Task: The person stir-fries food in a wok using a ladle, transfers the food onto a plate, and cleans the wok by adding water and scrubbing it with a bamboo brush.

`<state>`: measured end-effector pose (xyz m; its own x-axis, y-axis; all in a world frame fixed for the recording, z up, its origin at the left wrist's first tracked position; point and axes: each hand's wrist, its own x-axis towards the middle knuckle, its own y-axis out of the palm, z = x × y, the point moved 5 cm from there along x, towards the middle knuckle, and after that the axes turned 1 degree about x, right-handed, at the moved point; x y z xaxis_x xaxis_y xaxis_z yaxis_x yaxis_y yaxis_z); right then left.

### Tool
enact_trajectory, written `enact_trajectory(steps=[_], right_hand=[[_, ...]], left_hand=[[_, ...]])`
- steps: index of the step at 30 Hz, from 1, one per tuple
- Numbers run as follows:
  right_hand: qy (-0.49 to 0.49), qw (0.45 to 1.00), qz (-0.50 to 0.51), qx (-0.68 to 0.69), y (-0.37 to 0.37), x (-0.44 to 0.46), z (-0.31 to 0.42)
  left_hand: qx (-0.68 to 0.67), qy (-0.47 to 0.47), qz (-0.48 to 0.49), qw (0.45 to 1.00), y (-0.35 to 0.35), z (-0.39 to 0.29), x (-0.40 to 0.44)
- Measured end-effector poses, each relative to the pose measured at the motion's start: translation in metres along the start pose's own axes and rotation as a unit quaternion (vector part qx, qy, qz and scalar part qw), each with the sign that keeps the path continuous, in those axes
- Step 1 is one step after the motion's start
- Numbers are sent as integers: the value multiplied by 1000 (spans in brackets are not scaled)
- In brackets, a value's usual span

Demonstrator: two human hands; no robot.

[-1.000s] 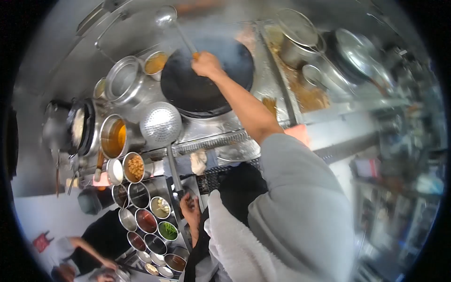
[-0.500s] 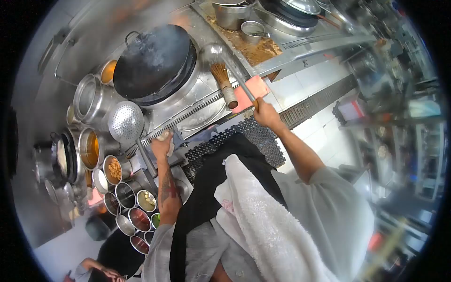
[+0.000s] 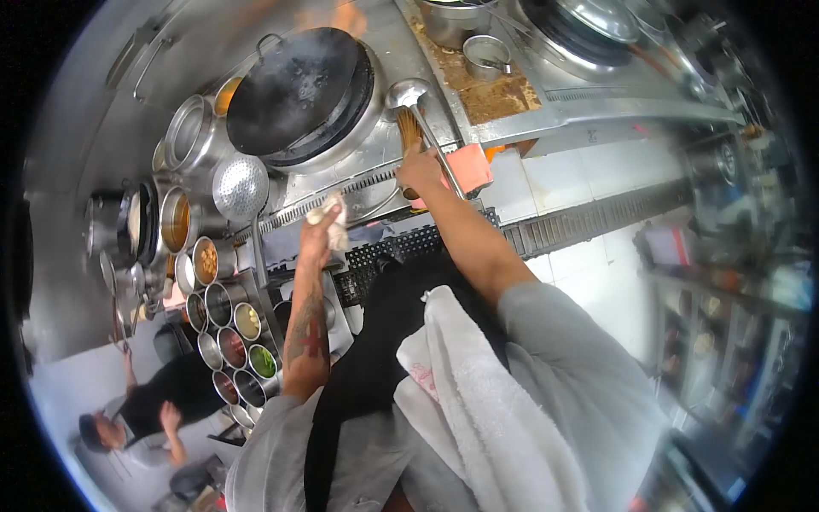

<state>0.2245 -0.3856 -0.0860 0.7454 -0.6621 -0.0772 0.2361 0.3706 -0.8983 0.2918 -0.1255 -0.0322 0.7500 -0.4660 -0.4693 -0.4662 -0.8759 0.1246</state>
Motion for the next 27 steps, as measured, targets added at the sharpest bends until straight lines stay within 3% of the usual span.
enact_trajectory(steps=[2, 3, 4, 5, 6, 7, 9, 10, 13, 17, 18, 20, 21, 22, 26, 27], right_hand=[[77, 988, 131, 18, -8, 7, 2], [70, 989, 130, 13, 7, 22, -8], [-57, 981, 185, 2, 44, 46, -18], [-184, 953, 240, -11, 22, 39, 5], [-93, 929, 310, 177, -9, 25, -4], [17, 868, 349, 353, -93, -12, 19], [52, 795, 311, 519, -136, -29, 4], [33, 813, 290, 504, -168, -36, 13], [-193, 881, 23, 432, -223, -30, 55], [-302, 902, -173, 255, -263, 25, 125], [-303, 902, -176, 252, -255, 35, 136], [-277, 942, -170, 77, -228, 58, 150], [-294, 953, -33, -63, -207, 80, 143], [-299, 927, 106, -200, -191, 94, 132], [-277, 948, 45, -147, -205, 67, 137], [-262, 962, -32, -76, -219, 49, 134]], left_hand=[[15, -38, 61, 997, 18, 10, -15], [12, -23, 82, 996, 24, 8, -27], [6, -2, 104, 995, 34, -3, -43], [-4, 6, 98, 995, 29, -1, -48], [-53, -1, 90, 995, 20, 3, -54], [-101, -10, 84, 991, 12, 8, -62], [-145, -4, 59, 988, -6, 13, -74], [-179, -12, 38, 983, -16, 17, -76], [-287, -79, 37, 954, -34, 26, -52], [-407, -66, -22, 911, -21, -43, 69], [-405, -53, -33, 912, -16, -68, 90], [-364, -79, -34, 927, -19, -81, 146], [-366, -80, -28, 927, -19, -78, 171], [-339, -81, -34, 937, -20, -72, 193], [-334, -46, -33, 941, -17, -85, 174], [-330, -37, -30, 943, -16, -89, 153]])
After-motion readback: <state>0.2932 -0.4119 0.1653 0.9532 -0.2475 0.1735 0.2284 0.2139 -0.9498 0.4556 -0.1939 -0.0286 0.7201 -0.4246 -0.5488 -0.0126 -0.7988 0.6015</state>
